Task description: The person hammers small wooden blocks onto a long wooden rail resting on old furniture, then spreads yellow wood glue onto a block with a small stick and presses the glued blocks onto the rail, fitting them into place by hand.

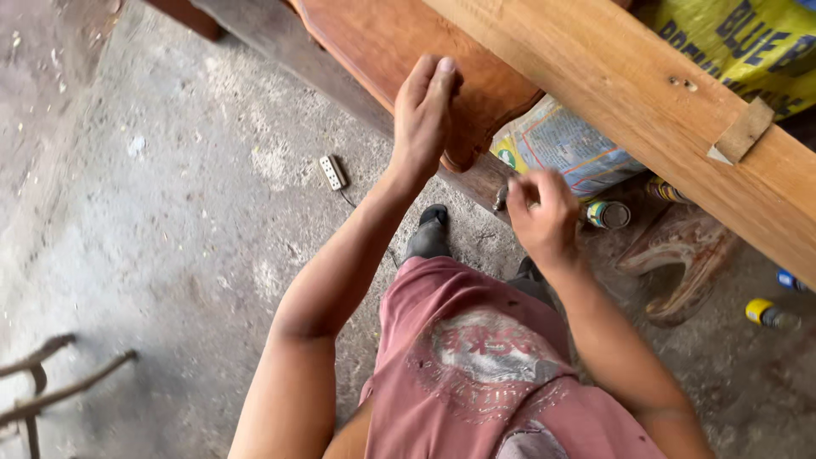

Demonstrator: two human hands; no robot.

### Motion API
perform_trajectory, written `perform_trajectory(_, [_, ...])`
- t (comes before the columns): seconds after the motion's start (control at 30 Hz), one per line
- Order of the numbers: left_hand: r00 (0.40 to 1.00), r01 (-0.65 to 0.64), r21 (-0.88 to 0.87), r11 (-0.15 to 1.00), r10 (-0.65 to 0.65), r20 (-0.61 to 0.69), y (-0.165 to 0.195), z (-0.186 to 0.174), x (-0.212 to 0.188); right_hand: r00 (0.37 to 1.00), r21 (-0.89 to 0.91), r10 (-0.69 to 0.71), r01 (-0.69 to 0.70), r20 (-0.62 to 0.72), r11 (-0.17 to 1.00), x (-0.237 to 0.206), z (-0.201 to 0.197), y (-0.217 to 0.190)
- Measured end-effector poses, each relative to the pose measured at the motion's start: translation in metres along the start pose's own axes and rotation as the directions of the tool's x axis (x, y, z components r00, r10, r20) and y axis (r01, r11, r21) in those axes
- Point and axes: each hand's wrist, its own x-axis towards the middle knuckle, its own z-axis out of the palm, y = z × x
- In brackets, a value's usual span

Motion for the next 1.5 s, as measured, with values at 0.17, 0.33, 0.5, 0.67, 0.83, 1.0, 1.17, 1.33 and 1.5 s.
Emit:
perform_trajectory(0.17, [0.991,-0.057,0.108,0.992,0.042,0.13,0.005,-0.017,0.028,0.995,-0.201,-0.099,0.094,-0.017,0.975,0.104,0.044,-0.055])
perform_trajectory(0.33, [0.975,0.096,-0.176,0.98,-0.057,0.213,0.007,-0.033,0.038,0.998,-0.353,-0.067,0.061,-0.006,0.934,0.118,0.067,-0.052])
perform_trajectory(0.5, [0.968,-0.028,0.192,0.981,-0.021,0.249,0.017,-0.039,0.047,1.0,-0.333,0.02,-0.019,0.0,0.943,0.118,0.069,-0.045])
perform_trajectory(0.67, [0.882,-0.265,0.273,0.925,0.118,0.457,0.031,-0.048,0.049,0.993,-0.285,0.12,-0.114,0.002,0.952,0.121,0.064,-0.046])
perform_trajectory(0.83, [0.787,-0.325,0.18,0.928,0.16,0.596,0.036,-0.058,0.051,0.995,-0.267,0.09,-0.073,0.053,0.961,0.121,0.051,-0.06])
perform_trajectory(1.0, [0.801,-0.378,0.187,0.907,0.219,0.557,0.032,-0.048,0.043,0.999,-0.272,0.014,-0.005,0.029,0.962,0.087,-0.009,-0.085])
perform_trajectory(1.17, [0.785,-0.548,0.288,0.785,0.364,0.501,0.039,-0.036,0.034,0.983,-0.39,0.037,-0.105,-0.178,0.915,0.024,-0.099,-0.097])
perform_trajectory(1.33, [0.636,-0.772,0.368,0.518,0.63,0.447,0.064,0.009,-0.012,0.899,-0.514,0.076,-0.314,-0.432,0.798,-0.052,-0.229,-0.089])
perform_trajectory(1.5, [0.489,-0.785,0.15,0.601,0.452,0.746,0.086,0.158,-0.104,0.868,-0.405,0.196,-0.398,-0.456,0.823,-0.098,-0.346,-0.049])
